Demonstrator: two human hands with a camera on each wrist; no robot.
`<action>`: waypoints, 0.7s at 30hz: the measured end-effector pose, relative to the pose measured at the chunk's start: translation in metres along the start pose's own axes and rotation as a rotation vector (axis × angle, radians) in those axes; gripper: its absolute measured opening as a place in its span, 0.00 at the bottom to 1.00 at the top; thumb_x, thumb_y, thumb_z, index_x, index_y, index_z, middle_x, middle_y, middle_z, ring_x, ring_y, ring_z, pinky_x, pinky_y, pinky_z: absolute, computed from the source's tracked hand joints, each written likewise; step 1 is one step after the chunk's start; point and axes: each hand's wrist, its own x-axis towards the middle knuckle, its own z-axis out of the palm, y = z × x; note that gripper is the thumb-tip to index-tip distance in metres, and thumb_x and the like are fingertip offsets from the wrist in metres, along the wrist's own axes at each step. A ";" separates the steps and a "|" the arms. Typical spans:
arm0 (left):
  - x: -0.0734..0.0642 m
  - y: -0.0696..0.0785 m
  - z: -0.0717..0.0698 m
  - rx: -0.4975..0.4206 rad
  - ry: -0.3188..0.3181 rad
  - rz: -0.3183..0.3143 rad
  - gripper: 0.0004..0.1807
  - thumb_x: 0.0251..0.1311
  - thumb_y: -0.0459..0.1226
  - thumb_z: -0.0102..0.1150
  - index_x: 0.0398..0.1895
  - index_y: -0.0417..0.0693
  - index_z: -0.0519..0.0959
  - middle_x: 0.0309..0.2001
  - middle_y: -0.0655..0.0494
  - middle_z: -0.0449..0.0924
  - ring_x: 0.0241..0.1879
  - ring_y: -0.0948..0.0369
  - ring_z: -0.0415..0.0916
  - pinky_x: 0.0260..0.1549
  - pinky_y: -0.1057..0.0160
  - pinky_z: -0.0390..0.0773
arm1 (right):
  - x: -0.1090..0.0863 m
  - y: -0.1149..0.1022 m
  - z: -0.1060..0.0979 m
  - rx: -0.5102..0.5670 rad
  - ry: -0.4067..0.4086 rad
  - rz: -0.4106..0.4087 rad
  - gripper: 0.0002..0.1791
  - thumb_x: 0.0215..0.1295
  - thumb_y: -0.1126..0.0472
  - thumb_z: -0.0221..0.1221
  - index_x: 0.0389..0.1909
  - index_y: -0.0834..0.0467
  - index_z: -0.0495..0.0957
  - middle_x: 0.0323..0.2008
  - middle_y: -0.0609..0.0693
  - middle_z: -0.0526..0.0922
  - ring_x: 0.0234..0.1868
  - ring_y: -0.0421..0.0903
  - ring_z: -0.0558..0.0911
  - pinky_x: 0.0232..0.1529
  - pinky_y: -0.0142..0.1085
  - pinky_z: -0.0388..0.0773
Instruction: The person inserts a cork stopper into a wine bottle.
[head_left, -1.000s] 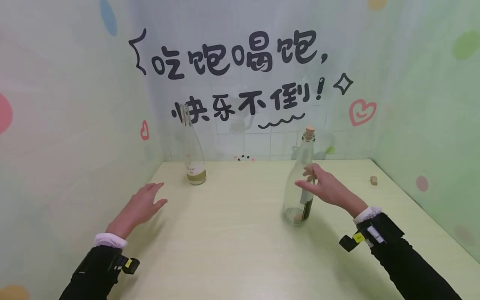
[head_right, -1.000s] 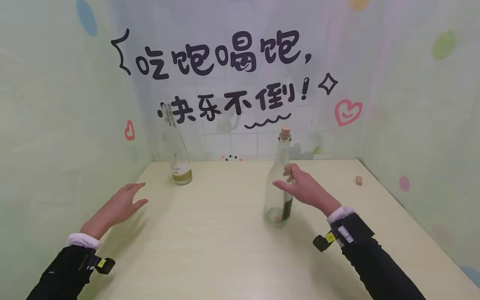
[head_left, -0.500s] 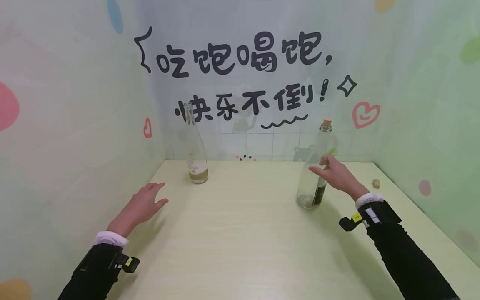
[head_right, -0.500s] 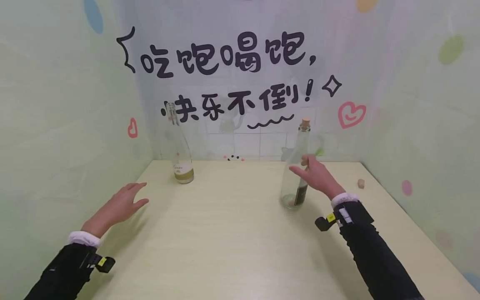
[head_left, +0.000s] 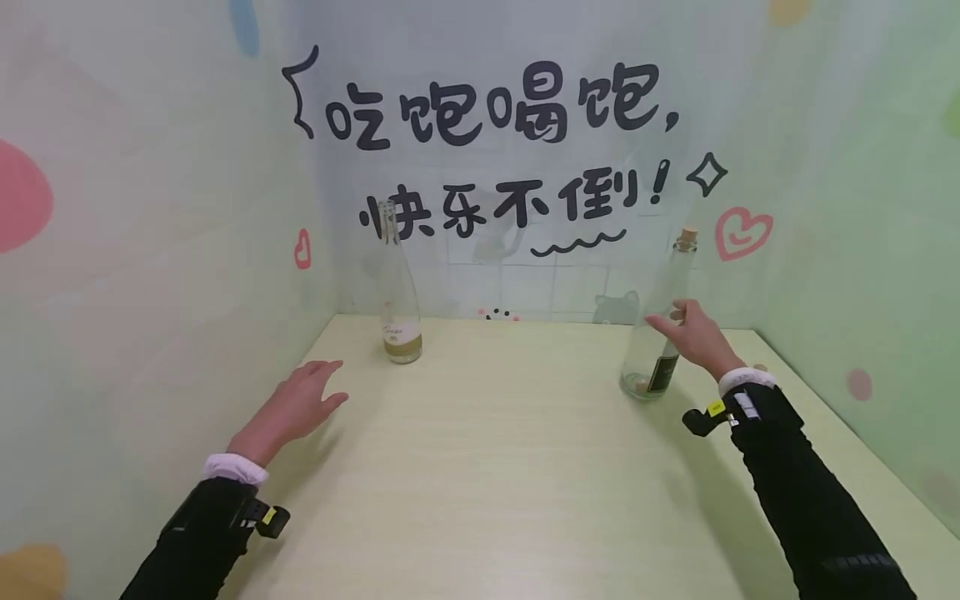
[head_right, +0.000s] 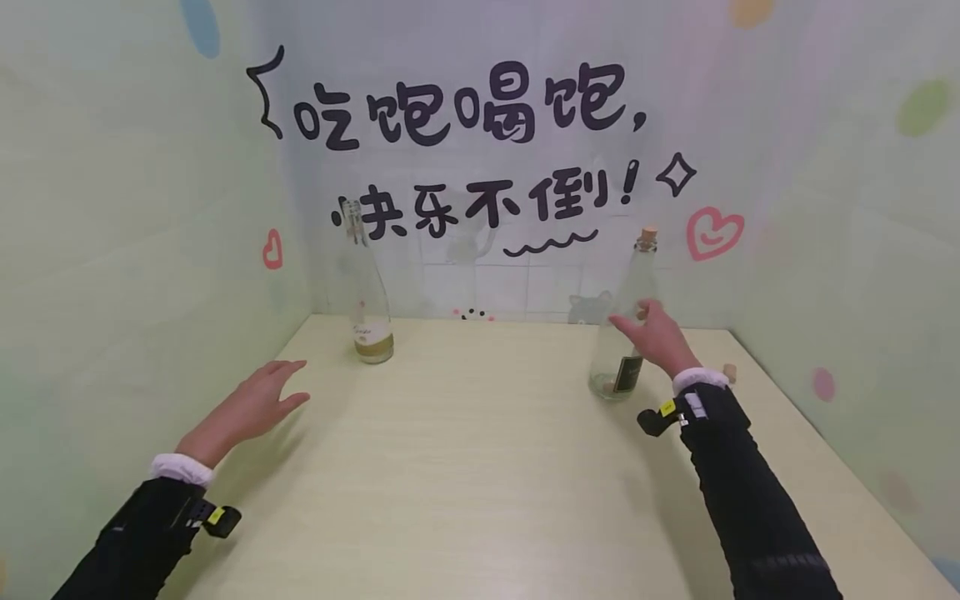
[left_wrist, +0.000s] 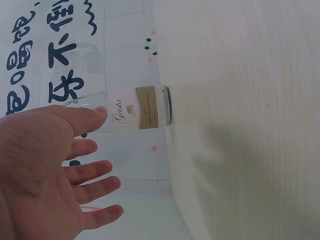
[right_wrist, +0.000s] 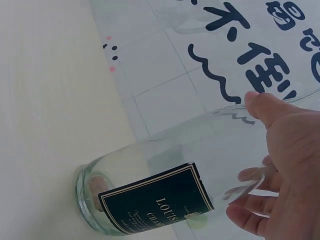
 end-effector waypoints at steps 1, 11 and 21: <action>0.000 0.000 0.000 -0.002 0.002 0.000 0.34 0.64 0.43 0.56 0.68 0.31 0.63 0.61 0.29 0.65 0.60 0.36 0.63 0.56 0.38 0.63 | 0.001 0.001 -0.001 0.008 0.010 0.005 0.58 0.62 0.29 0.45 0.73 0.71 0.40 0.65 0.74 0.58 0.62 0.71 0.64 0.57 0.60 0.63; -0.002 -0.003 0.001 -0.018 -0.020 -0.014 0.34 0.65 0.42 0.56 0.69 0.32 0.62 0.62 0.29 0.63 0.60 0.35 0.62 0.55 0.37 0.63 | 0.012 0.017 -0.005 0.051 0.055 0.070 0.60 0.61 0.28 0.47 0.72 0.72 0.36 0.66 0.76 0.55 0.62 0.72 0.62 0.58 0.60 0.62; -0.002 -0.002 0.004 -0.018 -0.012 -0.021 0.34 0.64 0.43 0.56 0.68 0.32 0.63 0.62 0.30 0.64 0.60 0.36 0.63 0.55 0.37 0.63 | 0.028 0.024 -0.008 0.013 0.111 0.058 0.55 0.67 0.34 0.45 0.70 0.78 0.39 0.63 0.81 0.54 0.61 0.75 0.61 0.59 0.62 0.59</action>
